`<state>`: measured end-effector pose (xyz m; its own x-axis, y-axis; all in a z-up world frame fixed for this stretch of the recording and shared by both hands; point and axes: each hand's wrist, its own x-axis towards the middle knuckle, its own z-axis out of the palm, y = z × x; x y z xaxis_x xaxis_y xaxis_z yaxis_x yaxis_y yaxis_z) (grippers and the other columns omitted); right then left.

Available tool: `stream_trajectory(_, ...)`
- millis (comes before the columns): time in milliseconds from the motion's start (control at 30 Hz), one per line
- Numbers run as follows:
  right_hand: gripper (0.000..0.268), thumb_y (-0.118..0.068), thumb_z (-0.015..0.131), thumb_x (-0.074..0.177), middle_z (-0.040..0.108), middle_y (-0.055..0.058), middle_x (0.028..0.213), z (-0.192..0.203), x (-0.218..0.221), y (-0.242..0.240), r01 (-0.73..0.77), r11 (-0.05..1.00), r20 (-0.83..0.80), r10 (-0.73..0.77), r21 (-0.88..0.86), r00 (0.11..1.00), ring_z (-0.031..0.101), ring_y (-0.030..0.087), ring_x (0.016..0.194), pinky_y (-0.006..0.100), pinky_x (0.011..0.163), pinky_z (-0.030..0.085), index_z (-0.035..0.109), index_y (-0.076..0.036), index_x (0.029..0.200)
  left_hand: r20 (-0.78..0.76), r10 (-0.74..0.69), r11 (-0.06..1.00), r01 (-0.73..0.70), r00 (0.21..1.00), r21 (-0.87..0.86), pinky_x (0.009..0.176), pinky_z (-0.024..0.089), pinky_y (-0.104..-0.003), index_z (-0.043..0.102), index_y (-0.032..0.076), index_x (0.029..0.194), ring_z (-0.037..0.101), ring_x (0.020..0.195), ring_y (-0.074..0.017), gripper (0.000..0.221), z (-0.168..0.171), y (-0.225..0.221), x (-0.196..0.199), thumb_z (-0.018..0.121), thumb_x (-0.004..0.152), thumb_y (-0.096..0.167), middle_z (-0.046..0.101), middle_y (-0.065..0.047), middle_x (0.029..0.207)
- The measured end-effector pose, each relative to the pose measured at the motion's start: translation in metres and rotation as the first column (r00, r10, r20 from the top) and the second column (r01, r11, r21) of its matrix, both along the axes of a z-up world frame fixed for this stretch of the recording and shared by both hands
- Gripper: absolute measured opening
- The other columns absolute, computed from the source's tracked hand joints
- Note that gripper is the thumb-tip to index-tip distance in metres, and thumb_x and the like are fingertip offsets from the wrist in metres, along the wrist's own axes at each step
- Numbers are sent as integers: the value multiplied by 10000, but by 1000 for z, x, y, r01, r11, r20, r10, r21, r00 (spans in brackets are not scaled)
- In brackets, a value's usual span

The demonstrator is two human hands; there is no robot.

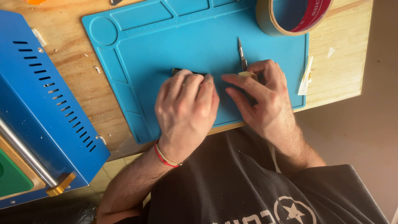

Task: Applying clear adhesive tape to a cracked mobile phone screen and trimming the edges with a scalpel.

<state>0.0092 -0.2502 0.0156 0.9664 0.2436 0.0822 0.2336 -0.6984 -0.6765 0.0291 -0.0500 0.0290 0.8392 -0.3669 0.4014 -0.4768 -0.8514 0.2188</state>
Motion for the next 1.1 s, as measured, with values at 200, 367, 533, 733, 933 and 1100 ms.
stream_trajectory(200, 137, -225, 822, 1125, 544, 120, 1145, -10, -1, 8, 4, 991, 117, 12, -134, 993, 526, 320, 965, 458, 885, 451, 855, -195, 1254, -86, -25, 986, 11, 996, -164, 1037, 499, -559, 710, 98, 914, 696, 1050, -285, 158, -15, 2, -6, 808, 1016, 26, 634, -21, 899)
stream_trajectory(367, 146, -212, 824, 1130, 544, 109, 1131, -13, -4, 9, -12, 986, 123, 33, -164, 992, 520, 326, 971, 464, 830, 417, 853, -220, 1272, 22, 7, 993, -9, 1000, 119, 847, 539, -408, 651, 60, 916, 557, 864, -242, 198, -13, -8, -8, 659, 1099, -14, 487, -61, 913)
stream_trajectory(533, 197, -269, 798, 1152, 549, 114, 1137, -16, -8, 5, -25, 975, 158, 61, -220, 986, 519, 325, 961, 458, 811, 403, 845, -255, 1343, -61, 66, 986, -56, 996, 154, 808, 511, -426, 673, 46, 1022, 580, 949, -263, 114, -17, -12, -14, 665, 1135, 35, 511, -80, 998)
stream_trajectory(733, 311, -379, 708, 1205, 552, 98, 1142, -20, -16, 0, -43, 938, 212, 123, -344, 970, 514, 314, 950, 448, 832, 430, 761, -323, 1507, -165, 49, 992, -30, 985, 121, 816, 519, -404, 624, 52, 1053, 540, 908, -264, 121, -20, -9, -15, 600, 1170, 30, 485, -83, 994)
stream_trajectory(933, 364, -443, 660, 1213, 554, 98, 1145, -19, -17, -6, -87, 900, 255, 212, -427, 944, 548, 301, 941, 450, 837, 470, 717, -316, 1549, -286, 22, 1000, -25, 958, -8, 796, 457, -446, 593, 38, 1074, 472, 840, -299, 102, -16, -5, -13, 555, 1165, 9, 482, -115, 983)
stream_trajectory(1100, 395, -471, 602, 1210, 559, 79, 1129, -15, -12, -9, -130, 878, 292, 288, -461, 912, 584, 256, 959, 441, 868, 484, 752, -288, 1526, -407, -81, 984, 9, 910, -177, 867, 452, -455, 541, 26, 1032, 462, 875, -313, 124, -11, 6, -8, 549, 1125, -55, 479, -122, 1018)
